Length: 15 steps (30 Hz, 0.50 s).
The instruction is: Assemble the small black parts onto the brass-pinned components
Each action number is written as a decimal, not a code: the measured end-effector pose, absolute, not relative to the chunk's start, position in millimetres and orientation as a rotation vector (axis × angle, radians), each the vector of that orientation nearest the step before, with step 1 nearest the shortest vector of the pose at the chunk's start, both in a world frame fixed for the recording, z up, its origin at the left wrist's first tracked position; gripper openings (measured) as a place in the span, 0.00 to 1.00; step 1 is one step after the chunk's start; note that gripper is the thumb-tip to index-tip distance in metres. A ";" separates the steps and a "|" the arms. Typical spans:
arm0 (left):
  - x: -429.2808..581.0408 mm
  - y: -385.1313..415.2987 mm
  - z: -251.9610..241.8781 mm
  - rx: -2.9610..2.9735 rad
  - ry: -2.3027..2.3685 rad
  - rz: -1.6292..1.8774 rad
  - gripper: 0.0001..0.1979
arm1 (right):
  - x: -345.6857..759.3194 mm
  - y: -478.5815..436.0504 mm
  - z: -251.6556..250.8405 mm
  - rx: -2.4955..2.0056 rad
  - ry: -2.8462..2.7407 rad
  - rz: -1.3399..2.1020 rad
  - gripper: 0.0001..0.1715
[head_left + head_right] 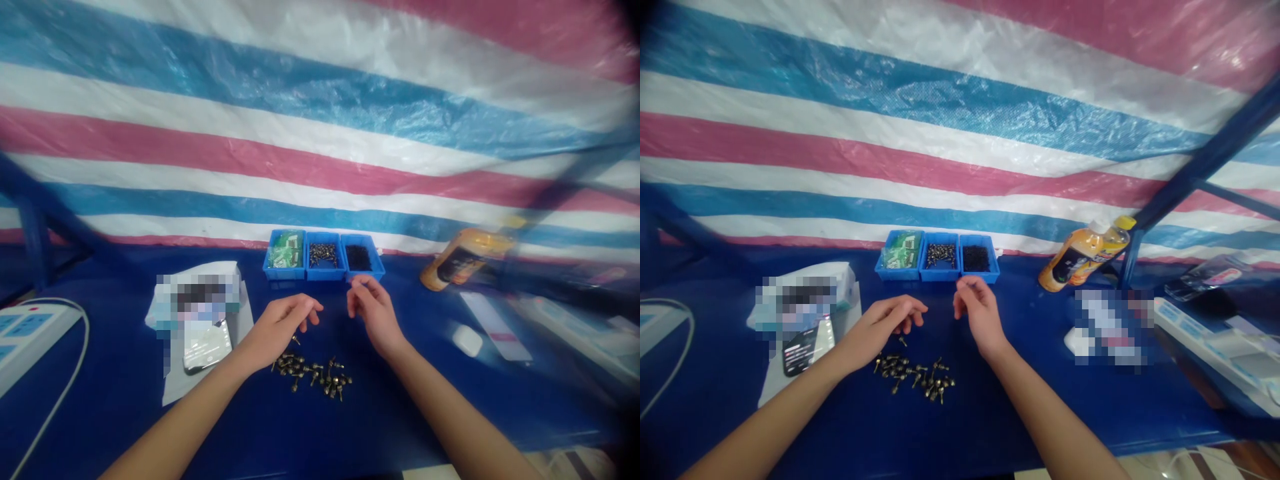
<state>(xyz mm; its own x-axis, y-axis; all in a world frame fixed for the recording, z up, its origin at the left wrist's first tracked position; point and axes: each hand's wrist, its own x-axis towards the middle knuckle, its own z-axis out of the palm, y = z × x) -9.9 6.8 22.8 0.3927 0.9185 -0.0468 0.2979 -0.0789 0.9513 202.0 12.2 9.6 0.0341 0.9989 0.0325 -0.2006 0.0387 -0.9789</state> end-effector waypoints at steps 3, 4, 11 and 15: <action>-10.6 7.3 23.1 1.607 1.120 0.756 0.23 | 208.9 18.5 6.9 -1.161 -0.920 1.184 0.23; -10.8 7.4 23.4 1.610 1.130 0.750 0.22 | 210.5 19.6 6.4 -1.204 -0.952 1.190 0.23; -18.5 13.3 27.9 1.697 1.327 0.806 0.19 | 208.0 11.3 4.7 -1.275 -1.641 1.048 0.13; -30.8 15.4 34.2 2.124 1.440 0.646 0.12 | 200.6 2.2 5.2 -1.110 -2.096 0.869 0.08</action>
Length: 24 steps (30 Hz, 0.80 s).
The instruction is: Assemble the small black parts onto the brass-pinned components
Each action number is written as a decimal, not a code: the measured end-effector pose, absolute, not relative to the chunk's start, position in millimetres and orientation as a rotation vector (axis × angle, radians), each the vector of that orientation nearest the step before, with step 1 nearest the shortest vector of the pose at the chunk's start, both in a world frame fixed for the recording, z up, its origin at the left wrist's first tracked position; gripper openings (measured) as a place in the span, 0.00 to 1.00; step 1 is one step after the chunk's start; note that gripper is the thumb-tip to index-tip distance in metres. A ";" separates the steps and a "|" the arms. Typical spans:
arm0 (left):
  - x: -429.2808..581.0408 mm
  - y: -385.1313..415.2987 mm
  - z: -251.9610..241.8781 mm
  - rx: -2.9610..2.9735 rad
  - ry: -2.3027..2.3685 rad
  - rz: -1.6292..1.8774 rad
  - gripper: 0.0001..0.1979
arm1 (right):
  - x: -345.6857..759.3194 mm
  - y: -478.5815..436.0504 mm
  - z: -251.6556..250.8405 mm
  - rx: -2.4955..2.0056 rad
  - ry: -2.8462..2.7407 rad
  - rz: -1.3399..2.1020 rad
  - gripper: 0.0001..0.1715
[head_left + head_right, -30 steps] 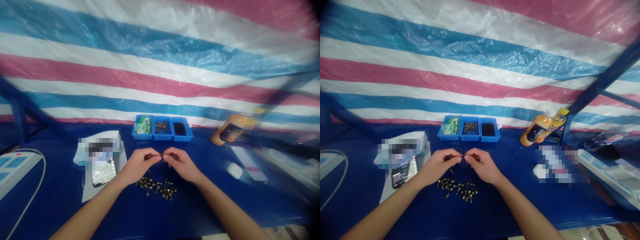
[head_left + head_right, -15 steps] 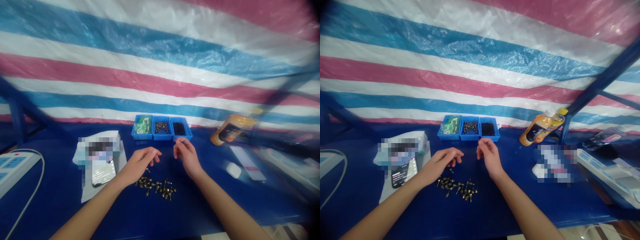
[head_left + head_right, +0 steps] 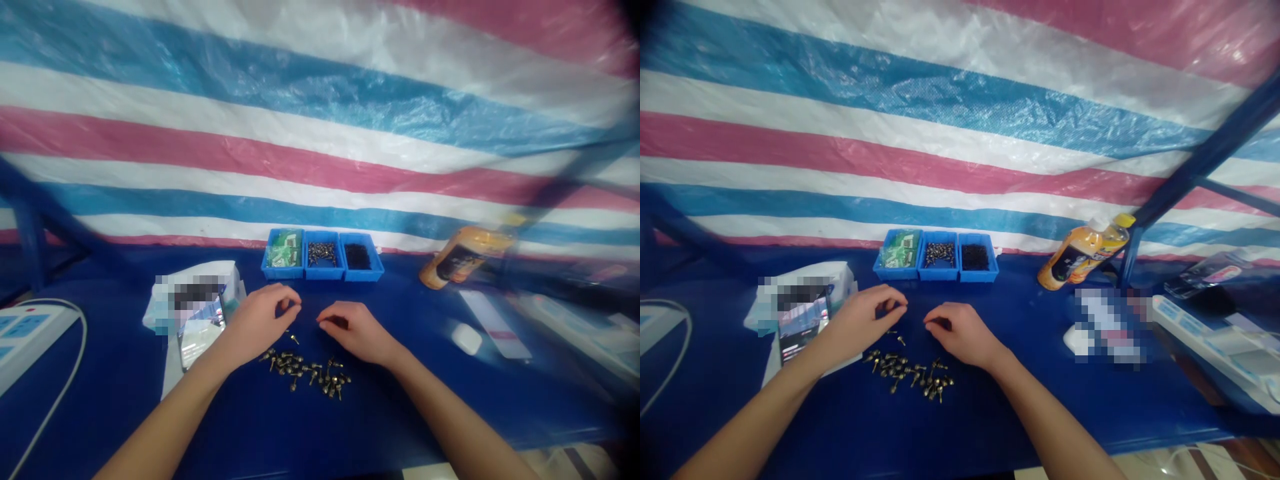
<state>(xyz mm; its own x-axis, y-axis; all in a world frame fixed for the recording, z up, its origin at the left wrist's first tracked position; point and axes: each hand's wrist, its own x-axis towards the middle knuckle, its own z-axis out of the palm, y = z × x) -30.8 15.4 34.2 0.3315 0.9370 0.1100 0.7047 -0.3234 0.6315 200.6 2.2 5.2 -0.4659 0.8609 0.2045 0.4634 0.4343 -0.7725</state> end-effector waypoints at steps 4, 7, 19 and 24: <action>-43.5 10.1 38.1 2.345 1.346 0.337 0.06 | 189.3 -1.3 4.7 -1.056 -2.323 0.718 0.11; -48.0 5.8 36.9 2.329 1.339 0.220 0.06 | 179.5 -2.4 4.0 -0.961 -2.482 0.635 0.14; -43.5 8.3 26.9 2.303 1.374 0.231 0.06 | 171.0 -1.7 -1.4 -1.027 -2.567 0.522 0.11; -43.4 8.0 26.4 2.297 1.372 0.226 0.08 | 171.6 -1.5 0.4 -0.973 -2.609 0.510 0.11</action>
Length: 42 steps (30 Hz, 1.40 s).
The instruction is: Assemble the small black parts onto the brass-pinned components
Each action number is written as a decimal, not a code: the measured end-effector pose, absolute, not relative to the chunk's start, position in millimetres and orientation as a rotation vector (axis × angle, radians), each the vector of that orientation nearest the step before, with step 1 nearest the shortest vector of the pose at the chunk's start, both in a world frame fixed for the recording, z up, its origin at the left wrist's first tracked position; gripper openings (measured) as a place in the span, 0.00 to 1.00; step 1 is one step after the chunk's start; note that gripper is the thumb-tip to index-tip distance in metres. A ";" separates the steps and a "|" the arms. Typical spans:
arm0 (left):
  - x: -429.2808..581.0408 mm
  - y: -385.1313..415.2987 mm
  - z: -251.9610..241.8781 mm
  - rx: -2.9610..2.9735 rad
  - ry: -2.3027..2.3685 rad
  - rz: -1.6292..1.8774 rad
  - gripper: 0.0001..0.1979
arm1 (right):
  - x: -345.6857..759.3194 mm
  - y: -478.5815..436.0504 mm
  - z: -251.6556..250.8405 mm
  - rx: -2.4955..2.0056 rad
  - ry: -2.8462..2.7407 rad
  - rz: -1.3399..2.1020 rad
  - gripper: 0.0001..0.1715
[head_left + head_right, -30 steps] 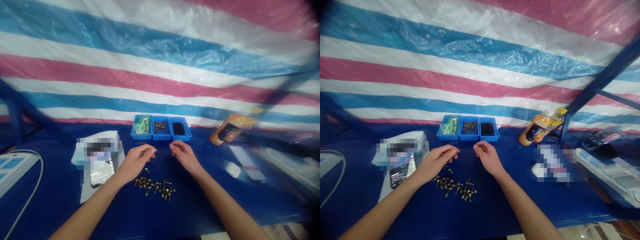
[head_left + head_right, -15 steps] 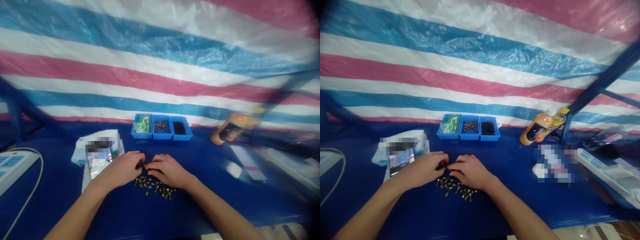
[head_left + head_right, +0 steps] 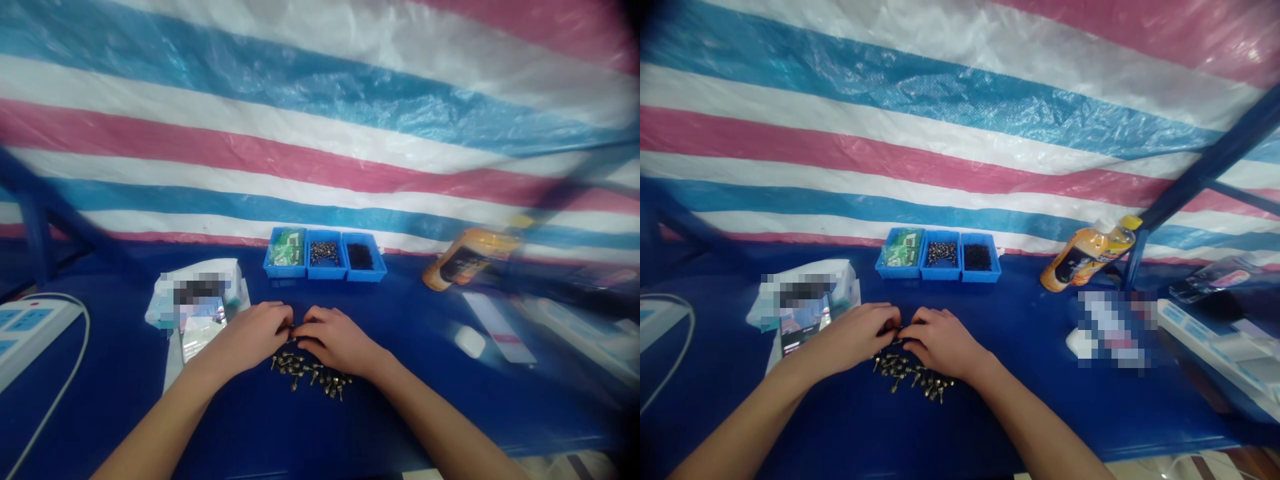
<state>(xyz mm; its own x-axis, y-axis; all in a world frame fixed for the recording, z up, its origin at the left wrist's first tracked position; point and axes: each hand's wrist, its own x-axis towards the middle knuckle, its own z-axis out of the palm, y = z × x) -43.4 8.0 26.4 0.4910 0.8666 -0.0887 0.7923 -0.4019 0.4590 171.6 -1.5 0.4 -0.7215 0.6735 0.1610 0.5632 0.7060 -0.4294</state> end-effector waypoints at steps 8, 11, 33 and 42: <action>-44.7 9.3 25.3 2.317 1.346 0.217 0.08 | 169.7 -2.5 4.4 -0.944 -2.609 0.522 0.13; -44.5 10.0 26.7 2.318 1.347 0.201 0.09 | 170.5 -1.9 3.4 -0.863 -2.641 0.515 0.14; -28.7 9.1 24.1 2.446 1.391 0.318 0.07 | 189.7 8.1 3.8 -1.185 -1.655 1.329 0.07; -22.4 5.0 24.5 2.446 1.318 0.439 0.07 | 201.7 17.8 11.3 -0.875 -0.966 1.748 0.16</action>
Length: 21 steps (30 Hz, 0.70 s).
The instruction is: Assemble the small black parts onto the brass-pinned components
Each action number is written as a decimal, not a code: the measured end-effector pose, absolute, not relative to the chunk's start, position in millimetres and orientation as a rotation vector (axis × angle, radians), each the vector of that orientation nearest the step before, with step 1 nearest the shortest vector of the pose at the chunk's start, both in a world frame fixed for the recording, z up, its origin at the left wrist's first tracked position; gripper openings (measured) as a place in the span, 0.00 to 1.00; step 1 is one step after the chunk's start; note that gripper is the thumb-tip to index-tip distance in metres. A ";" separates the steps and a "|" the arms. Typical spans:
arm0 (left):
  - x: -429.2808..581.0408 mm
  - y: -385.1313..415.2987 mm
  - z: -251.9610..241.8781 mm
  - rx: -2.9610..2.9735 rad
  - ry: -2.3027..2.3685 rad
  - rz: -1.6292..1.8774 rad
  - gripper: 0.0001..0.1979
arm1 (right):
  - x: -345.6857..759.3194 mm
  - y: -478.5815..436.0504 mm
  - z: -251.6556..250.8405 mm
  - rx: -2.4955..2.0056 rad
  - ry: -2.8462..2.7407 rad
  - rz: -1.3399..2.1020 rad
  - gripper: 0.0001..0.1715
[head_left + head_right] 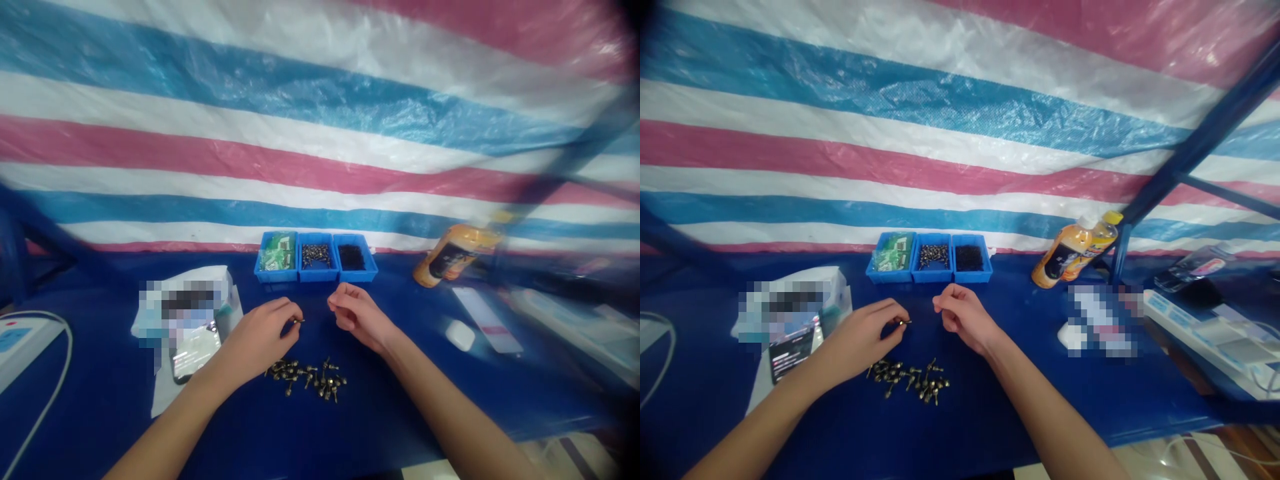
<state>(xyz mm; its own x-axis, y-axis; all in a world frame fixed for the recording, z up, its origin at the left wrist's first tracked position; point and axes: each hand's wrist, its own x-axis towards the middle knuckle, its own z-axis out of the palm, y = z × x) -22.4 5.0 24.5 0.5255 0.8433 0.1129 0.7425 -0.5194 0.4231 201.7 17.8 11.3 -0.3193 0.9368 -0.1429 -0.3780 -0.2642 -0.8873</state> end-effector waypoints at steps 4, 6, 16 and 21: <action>-20.3 4.3 24.1 2.449 1.300 0.437 0.08 | 200.9 22.1 5.4 -0.903 -0.873 1.714 0.13; -19.4 4.2 24.1 2.446 1.296 0.429 0.08 | 201.1 24.0 3.2 -0.946 -0.833 1.706 0.15; -19.1 3.2 22.6 2.443 1.279 0.431 0.08 | 205.7 27.8 -1.3 -0.986 -0.853 1.624 0.19; -19.2 3.1 21.8 2.446 1.267 0.426 0.09 | 204.2 28.5 -7.6 -1.067 -1.054 1.557 0.22</action>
<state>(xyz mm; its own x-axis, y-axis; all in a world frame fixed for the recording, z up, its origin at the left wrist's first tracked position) -19.2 3.1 21.8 0.5544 0.8259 0.1027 0.7199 -0.5378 0.4388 204.2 28.5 -7.6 -0.1778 0.9728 -0.1486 -0.2228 -0.1869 -0.9568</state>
